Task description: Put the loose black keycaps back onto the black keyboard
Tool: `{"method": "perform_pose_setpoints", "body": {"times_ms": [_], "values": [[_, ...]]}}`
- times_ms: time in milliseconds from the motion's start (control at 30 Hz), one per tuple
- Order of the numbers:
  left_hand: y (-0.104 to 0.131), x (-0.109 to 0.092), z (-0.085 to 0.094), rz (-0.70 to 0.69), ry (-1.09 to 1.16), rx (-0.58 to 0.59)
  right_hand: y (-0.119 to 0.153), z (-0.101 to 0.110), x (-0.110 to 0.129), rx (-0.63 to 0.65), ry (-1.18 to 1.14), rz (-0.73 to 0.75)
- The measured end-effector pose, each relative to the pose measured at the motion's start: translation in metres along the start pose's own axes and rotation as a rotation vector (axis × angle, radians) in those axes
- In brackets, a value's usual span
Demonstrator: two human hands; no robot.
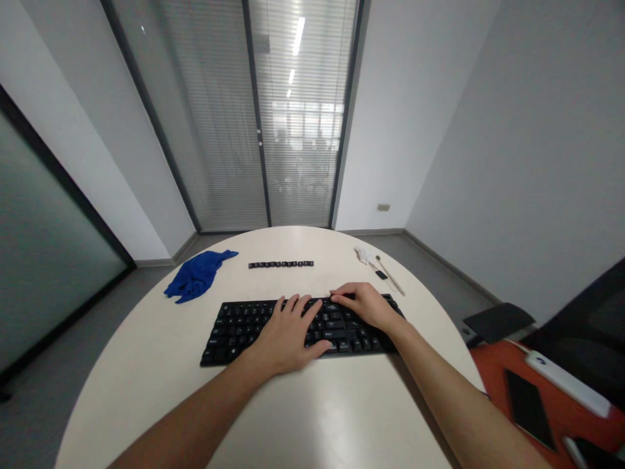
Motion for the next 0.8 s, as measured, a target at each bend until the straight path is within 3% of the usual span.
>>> {"method": "perform_pose_setpoints", "body": {"times_ms": [367, 533, 800], "values": [[0.000, 0.000, 0.000, 0.001, -0.007, 0.017, 0.004, 0.004, 0.009, 0.053, 0.039, 0.076], [0.000, -0.001, 0.000, 0.001, 0.001, 0.014, 0.014, 0.007, 0.026, 0.146, 0.299, 0.136], [0.000, -0.001, 0.001, 0.001, 0.020, -0.004, 0.029, -0.001, 0.044, 0.221, 0.537, 0.074]]}}
Point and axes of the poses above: each hand's wrist, its own y-axis away from the middle knuckle, its own z-axis out of the back of the hand, x = y × z, the point moved 6 cm from there along -y, towards the middle knuckle, and after that the axes turned 2 degrees about z, right-handed, at the moved point
